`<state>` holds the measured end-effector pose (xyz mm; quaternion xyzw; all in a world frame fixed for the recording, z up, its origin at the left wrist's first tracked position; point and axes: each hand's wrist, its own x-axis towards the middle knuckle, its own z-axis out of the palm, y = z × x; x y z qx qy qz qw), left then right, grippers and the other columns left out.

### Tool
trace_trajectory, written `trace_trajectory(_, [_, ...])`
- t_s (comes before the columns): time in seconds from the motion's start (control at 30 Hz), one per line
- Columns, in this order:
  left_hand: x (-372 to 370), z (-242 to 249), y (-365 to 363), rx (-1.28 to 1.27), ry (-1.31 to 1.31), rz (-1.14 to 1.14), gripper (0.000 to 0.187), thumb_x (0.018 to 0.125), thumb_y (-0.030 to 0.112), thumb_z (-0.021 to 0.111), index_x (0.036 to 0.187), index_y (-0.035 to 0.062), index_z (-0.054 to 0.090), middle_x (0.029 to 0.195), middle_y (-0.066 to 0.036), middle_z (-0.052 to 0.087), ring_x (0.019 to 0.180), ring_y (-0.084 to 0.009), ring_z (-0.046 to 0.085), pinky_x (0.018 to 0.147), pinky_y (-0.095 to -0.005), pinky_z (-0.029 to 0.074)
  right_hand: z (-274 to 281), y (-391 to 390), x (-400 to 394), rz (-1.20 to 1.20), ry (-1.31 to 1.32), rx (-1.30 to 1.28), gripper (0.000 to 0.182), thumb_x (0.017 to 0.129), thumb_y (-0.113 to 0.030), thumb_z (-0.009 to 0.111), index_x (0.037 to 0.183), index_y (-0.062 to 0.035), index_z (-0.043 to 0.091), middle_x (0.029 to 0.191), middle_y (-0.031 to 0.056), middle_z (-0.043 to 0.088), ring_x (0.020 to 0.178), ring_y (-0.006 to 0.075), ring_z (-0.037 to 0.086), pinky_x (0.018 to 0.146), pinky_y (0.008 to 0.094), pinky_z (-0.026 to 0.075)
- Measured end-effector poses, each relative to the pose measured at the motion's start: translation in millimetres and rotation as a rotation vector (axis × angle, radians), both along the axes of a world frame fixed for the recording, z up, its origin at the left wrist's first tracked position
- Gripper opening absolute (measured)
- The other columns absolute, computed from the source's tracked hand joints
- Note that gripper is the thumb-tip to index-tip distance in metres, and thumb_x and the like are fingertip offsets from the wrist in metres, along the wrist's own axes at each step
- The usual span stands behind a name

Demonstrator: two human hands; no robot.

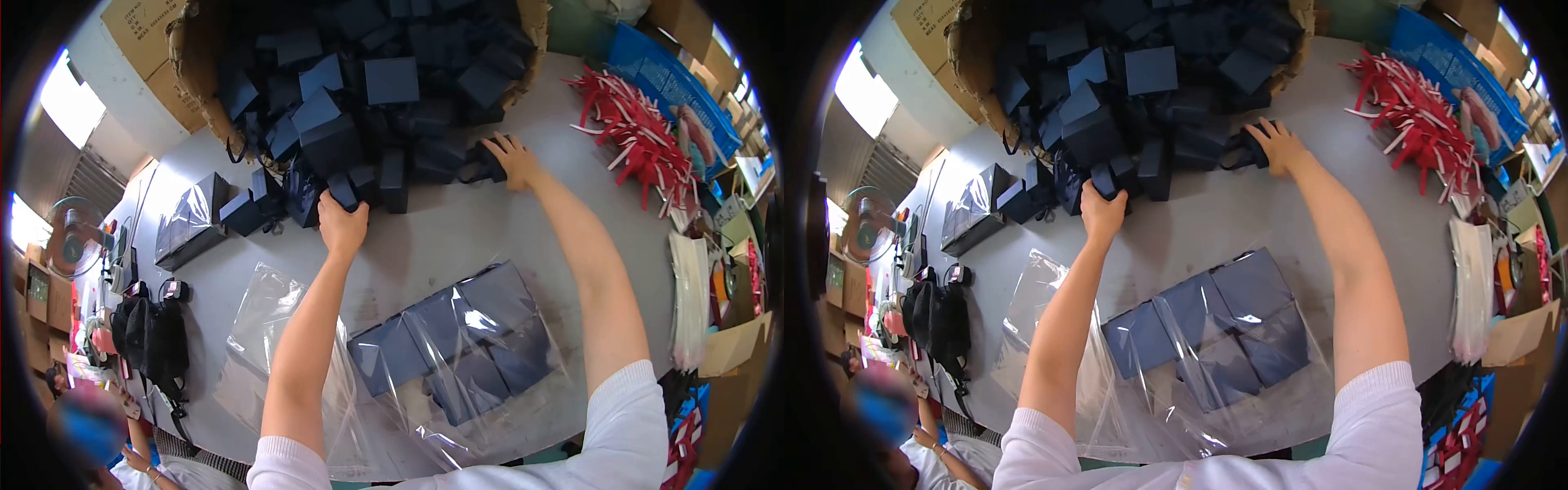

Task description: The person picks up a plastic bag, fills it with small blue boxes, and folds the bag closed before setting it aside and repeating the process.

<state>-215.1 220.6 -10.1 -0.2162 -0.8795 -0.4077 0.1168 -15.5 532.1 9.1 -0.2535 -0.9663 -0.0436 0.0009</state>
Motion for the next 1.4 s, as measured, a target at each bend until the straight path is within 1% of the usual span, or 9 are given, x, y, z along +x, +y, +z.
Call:
trace_trajectory(0.17, [0.1,39.9,-78.5,0.579,-1.11,-0.403,0.035,0.084,0.002,0.062,0.118,0.0002,0.057,0.103,-0.012,0.064,0.094,-0.0249,0.065,0.082,-0.0459,0.057,19.0,-2.2,19.1,-0.036,-0.136,-0.053,0.092,0.067,-0.013,0.071,0.149,-0.0214,0.031,0.146,0.0203,0.038,0.132,0.0398,0.04,0.106,0.0484,0.038])
trace_trajectory(0.37, [109.4,74.0,-135.1,1.085,-0.866,-0.43,0.049,0.087,0.001,0.061,0.133,0.0012,0.043,0.114,-0.009,0.06,0.102,-0.0196,0.062,0.091,-0.0384,0.053,58.3,-112.0,92.5,-0.259,1.024,-1.04,0.077,0.078,-0.032,0.075,0.143,-0.0148,0.038,0.116,0.0195,0.057,0.104,0.0251,0.058,0.092,0.0351,0.048])
trace_trajectory(0.53, [253.8,88.1,-122.7,1.166,-0.681,-0.669,0.072,0.095,0.013,0.056,0.155,0.0054,0.016,0.147,-0.013,0.038,0.13,-0.0228,0.044,0.109,-0.0357,0.035,115.2,-333.9,133.0,0.141,1.317,-1.107,0.066,0.082,-0.025,0.071,0.14,-0.0085,0.045,0.124,0.0143,0.05,0.11,0.0244,0.052,0.093,0.0358,0.045])
trace_trajectory(0.6, [307.1,89.2,-129.0,1.4,-0.789,-0.843,0.079,0.097,0.027,0.052,0.156,0.0085,0.004,0.155,-0.013,0.023,0.14,-0.0256,0.029,0.116,-0.0392,0.023,109.2,-361.4,148.1,0.193,1.29,-0.522,0.069,0.075,-0.022,0.074,0.138,-0.0053,0.051,0.13,0.0207,0.044,0.119,0.0352,0.045,0.103,0.043,0.039])
trace_trajectory(0.9, [384.2,68.7,-176.3,1.185,-0.669,-1.005,0.099,0.09,0.04,0.058,0.155,0.0068,-0.009,0.156,-0.013,0.013,0.143,-0.0253,0.021,0.117,-0.0408,0.019,82.0,-391.3,254.5,0.231,1.221,-0.572,0.09,0.061,-0.021,0.082,0.14,0.0019,0.046,0.136,0.021,0.043,0.126,0.0346,0.045,0.105,0.043,0.038])
trace_trajectory(1.03, [379.0,70.1,-222.2,0.478,0.164,-0.825,0.07,0.068,0.008,0.075,0.134,0.006,0.052,0.139,-0.017,0.048,0.136,-0.0376,0.035,0.113,-0.0464,0.024,158.1,-363.9,325.4,0.137,0.62,-0.397,0.089,0.057,-0.021,0.082,0.14,-0.0089,0.051,0.136,0.0181,0.046,0.127,0.0326,0.047,0.106,0.0397,0.038])
trace_trajectory(1.13, [362.4,58.9,-231.2,-0.088,0.374,-0.468,0.069,0.066,0.01,0.077,0.131,0.0094,0.056,0.142,-0.012,0.045,0.134,-0.0363,0.036,0.111,-0.05,0.026,203.5,-364.6,357.4,-0.069,0.014,-0.133,0.074,0.054,-0.025,0.08,0.126,-0.0243,0.064,0.129,0.0219,0.049,0.108,0.0426,0.058,0.094,0.045,0.049])
trace_trajectory(1.2, [348.3,37.2,-222.8,-0.038,0.4,-0.408,0.06,0.068,0.009,0.076,0.126,0.0099,0.06,0.137,-0.01,0.05,0.132,-0.0351,0.039,0.11,-0.0503,0.026,224.4,-381.4,343.5,-0.228,-0.459,-0.011,0.07,0.054,-0.027,0.08,0.122,-0.0244,0.066,0.122,0.0191,0.052,0.1,0.0393,0.061,0.087,0.0443,0.051])
trace_trajectory(1.4, [323.1,25.8,-230.7,0.305,0.429,-0.326,0.011,0.078,0.005,0.071,0.089,0.0081,0.073,0.106,-0.001,0.067,0.116,-0.0276,0.055,0.11,-0.0527,0.026,162.3,-396.5,308.5,0.249,-0.194,-0.186,0.064,0.061,-0.037,0.078,0.122,-0.0273,0.065,0.118,0.0185,0.054,0.094,0.0384,0.064,0.082,0.0443,0.054])
